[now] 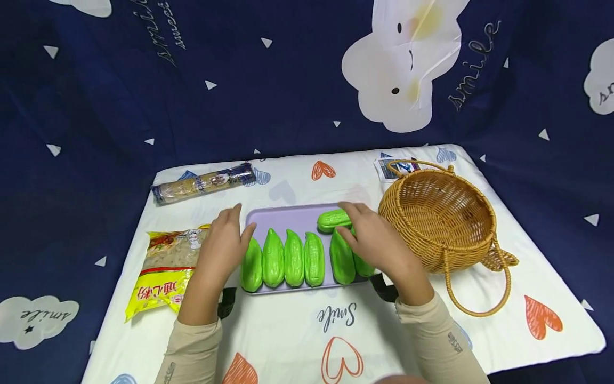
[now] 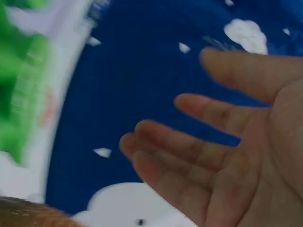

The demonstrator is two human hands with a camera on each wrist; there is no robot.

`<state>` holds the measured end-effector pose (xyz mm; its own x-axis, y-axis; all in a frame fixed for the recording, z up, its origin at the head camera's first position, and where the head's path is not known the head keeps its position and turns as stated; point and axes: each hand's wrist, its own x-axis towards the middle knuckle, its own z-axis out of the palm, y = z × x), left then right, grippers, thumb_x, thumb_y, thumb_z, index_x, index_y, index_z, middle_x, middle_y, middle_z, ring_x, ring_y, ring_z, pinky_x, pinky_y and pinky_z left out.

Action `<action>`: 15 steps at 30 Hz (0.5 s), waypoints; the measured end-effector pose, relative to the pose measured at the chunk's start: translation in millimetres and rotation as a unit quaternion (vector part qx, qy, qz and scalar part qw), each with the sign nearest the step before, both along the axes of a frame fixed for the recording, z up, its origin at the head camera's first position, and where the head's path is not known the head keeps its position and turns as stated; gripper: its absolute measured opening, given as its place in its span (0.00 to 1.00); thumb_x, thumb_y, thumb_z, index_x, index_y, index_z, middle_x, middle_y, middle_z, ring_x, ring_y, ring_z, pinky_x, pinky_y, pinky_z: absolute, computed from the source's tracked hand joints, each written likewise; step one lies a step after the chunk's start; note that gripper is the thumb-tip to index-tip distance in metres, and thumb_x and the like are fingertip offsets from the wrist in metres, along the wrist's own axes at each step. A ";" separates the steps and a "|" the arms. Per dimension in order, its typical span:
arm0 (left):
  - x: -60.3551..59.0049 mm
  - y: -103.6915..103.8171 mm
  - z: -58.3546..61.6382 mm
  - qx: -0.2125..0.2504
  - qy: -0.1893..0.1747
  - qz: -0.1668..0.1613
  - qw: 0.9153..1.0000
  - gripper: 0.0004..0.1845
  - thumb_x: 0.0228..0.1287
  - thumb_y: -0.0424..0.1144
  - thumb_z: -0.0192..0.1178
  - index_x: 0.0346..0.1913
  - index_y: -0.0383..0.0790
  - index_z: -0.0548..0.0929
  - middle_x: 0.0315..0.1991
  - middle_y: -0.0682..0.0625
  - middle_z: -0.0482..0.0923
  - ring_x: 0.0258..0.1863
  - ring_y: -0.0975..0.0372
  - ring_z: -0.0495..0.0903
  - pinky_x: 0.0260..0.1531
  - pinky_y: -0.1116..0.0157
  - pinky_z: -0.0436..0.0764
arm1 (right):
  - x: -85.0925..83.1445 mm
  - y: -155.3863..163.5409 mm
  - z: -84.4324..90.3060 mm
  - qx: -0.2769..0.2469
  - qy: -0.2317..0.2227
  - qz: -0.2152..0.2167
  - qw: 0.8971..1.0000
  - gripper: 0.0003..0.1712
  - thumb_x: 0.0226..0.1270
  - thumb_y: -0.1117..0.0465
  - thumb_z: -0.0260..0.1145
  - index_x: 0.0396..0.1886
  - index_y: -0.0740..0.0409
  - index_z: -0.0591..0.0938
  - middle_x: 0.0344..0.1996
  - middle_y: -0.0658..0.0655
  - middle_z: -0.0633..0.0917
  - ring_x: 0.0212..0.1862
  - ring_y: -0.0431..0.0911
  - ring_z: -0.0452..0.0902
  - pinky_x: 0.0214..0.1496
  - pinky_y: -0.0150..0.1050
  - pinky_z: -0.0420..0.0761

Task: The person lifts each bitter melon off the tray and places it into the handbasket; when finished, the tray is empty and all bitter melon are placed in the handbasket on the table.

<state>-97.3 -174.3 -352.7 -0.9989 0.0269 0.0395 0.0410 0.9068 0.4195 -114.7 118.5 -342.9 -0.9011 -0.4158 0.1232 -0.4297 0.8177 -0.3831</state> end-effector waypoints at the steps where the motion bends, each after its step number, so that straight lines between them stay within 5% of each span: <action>1: 4.3 -5.2 -10.8 0.003 -0.015 0.008 1.000 0.31 0.73 0.42 0.50 0.70 0.24 0.59 0.65 0.26 0.63 0.64 0.35 0.64 0.62 0.40 0.66 | 7.2 1.1 -10.2 0.001 -0.008 -0.008 1.000 0.30 0.70 0.53 0.60 0.68 0.60 0.69 0.60 0.66 0.76 0.58 0.60 0.76 0.58 0.56 0.77; 7: 22.5 -21.1 -58.7 0.022 -0.103 0.054 0.993 0.24 0.70 0.27 0.43 0.67 0.22 0.64 0.60 0.25 0.68 0.59 0.34 0.69 0.59 0.41 0.70 | 29.8 10.7 -61.7 0.030 -0.029 -0.077 0.996 0.28 0.66 0.59 0.63 0.63 0.66 0.73 0.58 0.71 0.74 0.55 0.64 0.76 0.53 0.58 0.79; 15: 33.1 -25.4 -80.1 0.060 -0.138 0.041 0.988 0.21 0.67 0.24 0.46 0.62 0.24 0.71 0.55 0.27 0.75 0.57 0.36 0.73 0.57 0.41 0.72 | 32.1 16.8 -85.6 0.020 -0.047 -0.102 0.993 0.29 0.62 0.61 0.66 0.63 0.63 0.72 0.57 0.72 0.73 0.52 0.65 0.77 0.49 0.60 0.79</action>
<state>-64.2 -199.7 -432.8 -0.9708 -0.0436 -0.2360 -0.1619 0.8449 0.5098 -82.6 135.3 -428.5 -0.9738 -0.2264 0.0213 -0.2175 0.8996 -0.3786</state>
